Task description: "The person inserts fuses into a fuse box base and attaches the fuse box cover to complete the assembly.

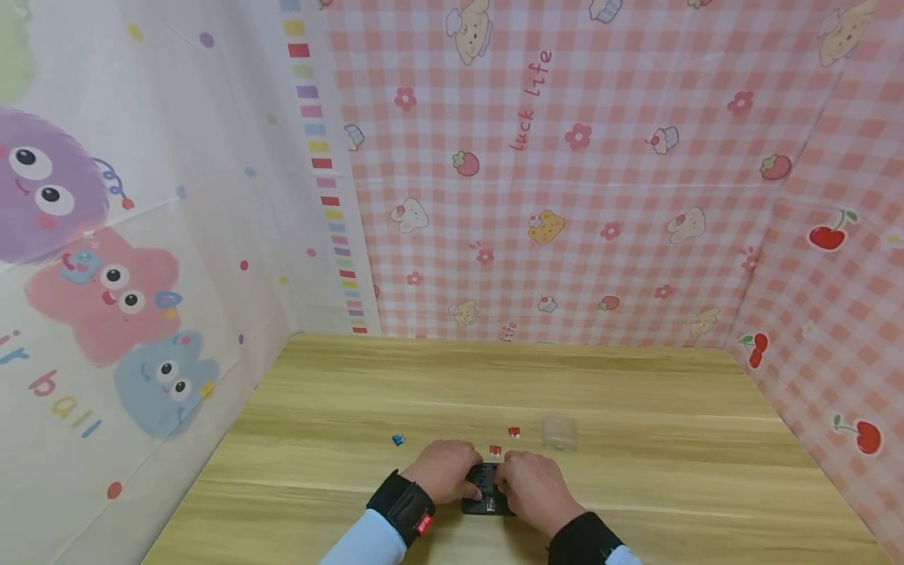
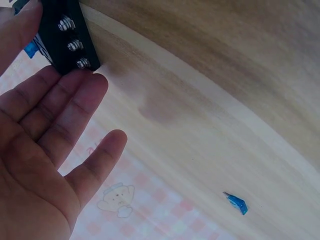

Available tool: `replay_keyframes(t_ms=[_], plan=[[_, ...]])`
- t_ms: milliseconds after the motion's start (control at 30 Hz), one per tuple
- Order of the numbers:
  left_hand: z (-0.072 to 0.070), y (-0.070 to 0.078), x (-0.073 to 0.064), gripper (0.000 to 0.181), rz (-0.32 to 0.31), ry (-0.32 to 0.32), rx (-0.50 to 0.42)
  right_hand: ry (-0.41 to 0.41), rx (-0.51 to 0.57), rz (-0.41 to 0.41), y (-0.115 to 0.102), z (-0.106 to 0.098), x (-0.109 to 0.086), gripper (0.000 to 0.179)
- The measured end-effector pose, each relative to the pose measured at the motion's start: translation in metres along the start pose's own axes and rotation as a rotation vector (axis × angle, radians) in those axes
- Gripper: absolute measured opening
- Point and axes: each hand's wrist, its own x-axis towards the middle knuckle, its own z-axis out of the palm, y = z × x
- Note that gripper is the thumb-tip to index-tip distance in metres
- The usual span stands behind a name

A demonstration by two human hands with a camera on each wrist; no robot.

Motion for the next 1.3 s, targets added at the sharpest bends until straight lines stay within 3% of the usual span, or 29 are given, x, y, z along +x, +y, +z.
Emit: replay_keyframes(t_ms=[1300], plan=[[0.0027, -0.0017, -0.0007, 0.035, 0.002, -0.002, 0.043, -0.010, 0.048, 0.058, -0.0003, -0.0019, 0.0016, 0.009]])
